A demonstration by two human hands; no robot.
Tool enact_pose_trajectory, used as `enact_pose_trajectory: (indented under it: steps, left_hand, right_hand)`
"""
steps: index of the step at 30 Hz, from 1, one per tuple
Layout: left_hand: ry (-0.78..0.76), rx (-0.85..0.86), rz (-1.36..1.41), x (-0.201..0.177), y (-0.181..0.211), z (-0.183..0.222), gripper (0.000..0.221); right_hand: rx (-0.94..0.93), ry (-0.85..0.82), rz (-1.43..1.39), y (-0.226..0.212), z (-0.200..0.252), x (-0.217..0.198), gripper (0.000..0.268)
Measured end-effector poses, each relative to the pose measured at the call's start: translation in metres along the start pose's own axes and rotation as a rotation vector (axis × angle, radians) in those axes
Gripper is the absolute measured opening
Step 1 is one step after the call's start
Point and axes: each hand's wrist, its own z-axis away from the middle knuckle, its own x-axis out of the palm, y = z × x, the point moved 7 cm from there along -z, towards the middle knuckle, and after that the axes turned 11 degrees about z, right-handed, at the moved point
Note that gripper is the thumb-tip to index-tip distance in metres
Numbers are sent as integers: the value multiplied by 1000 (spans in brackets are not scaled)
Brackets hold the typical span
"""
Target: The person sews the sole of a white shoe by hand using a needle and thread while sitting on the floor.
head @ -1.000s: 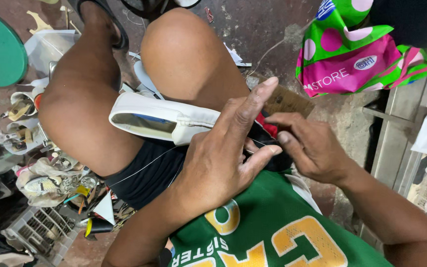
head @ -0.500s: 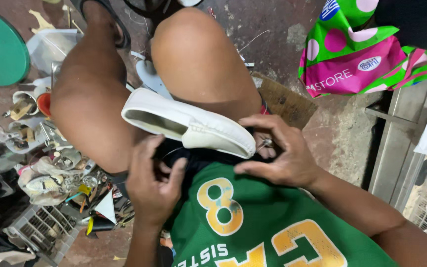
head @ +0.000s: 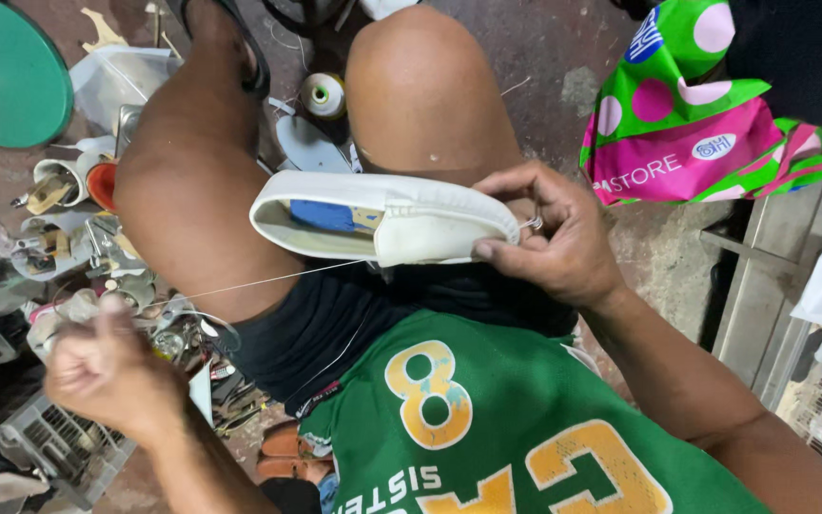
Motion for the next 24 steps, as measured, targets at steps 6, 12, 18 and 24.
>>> enact_pose_trajectory:
  steps: [6, 12, 18, 24]
  left_hand:
    - [-98, 58, -409, -5, -5, 4, 16]
    - [-601, 392, -534, 140, 60, 63, 15]
    - [-925, 219, -463, 211, 46, 61, 12]
    - [-919, -9, -396, 209, 32, 52, 3]
  right_hand:
    - [-16, -31, 32, 4, 4, -3, 48]
    - [-14, -68, 56, 4, 0, -6, 50]
    - [-15, -71, 49, 12, 1, -5, 52]
    - [50, -30, 75, 23, 6, -7, 54]
